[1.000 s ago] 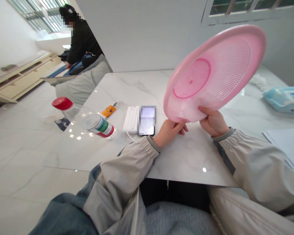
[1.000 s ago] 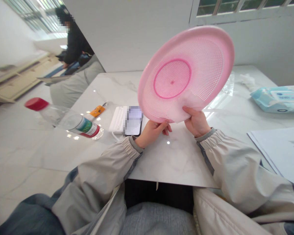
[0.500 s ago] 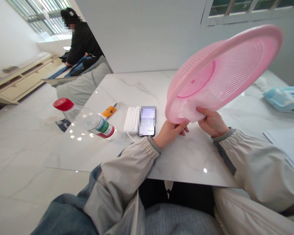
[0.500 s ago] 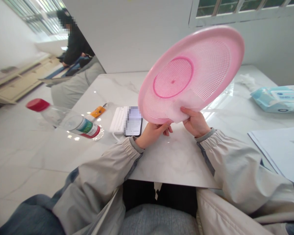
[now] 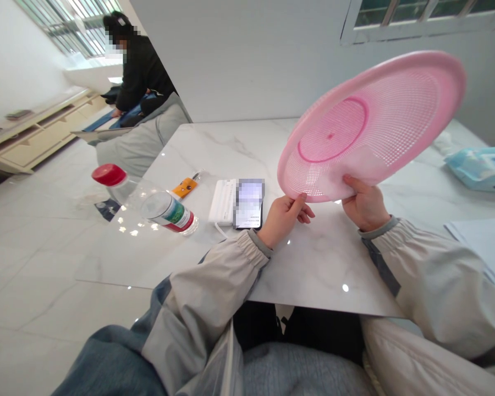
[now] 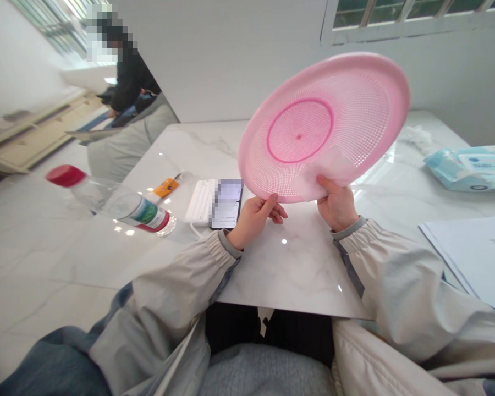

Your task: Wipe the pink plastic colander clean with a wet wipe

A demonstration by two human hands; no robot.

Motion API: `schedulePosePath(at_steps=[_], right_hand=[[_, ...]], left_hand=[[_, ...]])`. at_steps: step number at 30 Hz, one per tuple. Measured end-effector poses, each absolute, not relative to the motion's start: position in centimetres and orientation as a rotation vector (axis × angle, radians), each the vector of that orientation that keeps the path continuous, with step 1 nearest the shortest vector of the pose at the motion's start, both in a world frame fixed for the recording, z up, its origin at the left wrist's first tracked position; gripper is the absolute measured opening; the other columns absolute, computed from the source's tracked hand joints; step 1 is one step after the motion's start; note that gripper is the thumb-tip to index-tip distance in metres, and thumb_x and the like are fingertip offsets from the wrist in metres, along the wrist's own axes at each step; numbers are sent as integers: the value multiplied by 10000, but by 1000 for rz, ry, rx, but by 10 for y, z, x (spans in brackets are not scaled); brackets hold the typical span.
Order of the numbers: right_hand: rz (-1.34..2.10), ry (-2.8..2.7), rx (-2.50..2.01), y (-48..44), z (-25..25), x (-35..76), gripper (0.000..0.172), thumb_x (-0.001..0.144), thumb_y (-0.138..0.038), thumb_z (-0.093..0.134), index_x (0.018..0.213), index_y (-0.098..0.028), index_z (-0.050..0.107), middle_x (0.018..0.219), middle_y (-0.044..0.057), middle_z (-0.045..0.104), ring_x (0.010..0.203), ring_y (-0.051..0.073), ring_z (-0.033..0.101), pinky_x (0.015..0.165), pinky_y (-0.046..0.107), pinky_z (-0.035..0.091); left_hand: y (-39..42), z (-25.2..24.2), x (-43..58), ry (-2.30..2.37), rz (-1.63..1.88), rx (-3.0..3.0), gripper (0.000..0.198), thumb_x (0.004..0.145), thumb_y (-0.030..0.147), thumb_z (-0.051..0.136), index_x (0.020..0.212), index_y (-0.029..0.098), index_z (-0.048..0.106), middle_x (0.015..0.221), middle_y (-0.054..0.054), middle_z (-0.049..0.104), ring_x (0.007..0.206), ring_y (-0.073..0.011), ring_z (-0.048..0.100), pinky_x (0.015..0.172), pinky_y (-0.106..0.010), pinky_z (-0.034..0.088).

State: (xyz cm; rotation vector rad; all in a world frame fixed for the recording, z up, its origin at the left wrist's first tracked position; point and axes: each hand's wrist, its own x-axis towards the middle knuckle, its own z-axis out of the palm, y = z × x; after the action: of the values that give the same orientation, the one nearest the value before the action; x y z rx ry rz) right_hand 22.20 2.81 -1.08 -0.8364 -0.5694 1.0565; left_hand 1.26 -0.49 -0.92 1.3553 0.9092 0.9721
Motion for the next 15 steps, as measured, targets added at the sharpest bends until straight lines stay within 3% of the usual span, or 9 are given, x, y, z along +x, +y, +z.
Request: schedulePosePath(at_steps=[8, 15], right_hand=[[1214, -668, -839, 18, -2, 215, 242, 835, -145, 819, 1023, -298, 813, 1266, -7, 858, 1416, 246, 703, 1316, 410, 486], [1198, -632, -828, 19, -1, 216, 252, 820, -154, 853, 1041, -271, 820, 1263, 6, 857, 1398, 252, 707, 1306, 405, 502]], left_hand=[[-9, -11, 15, 827, 841, 1423, 614, 1006, 727, 664, 843, 148, 788, 840, -106, 805, 665, -135, 701, 682, -272, 588], [-6, -5, 13, 885, 931, 1399, 583, 994, 687, 713, 787, 145, 774, 760, -84, 769, 650, -129, 697, 676, -266, 584]])
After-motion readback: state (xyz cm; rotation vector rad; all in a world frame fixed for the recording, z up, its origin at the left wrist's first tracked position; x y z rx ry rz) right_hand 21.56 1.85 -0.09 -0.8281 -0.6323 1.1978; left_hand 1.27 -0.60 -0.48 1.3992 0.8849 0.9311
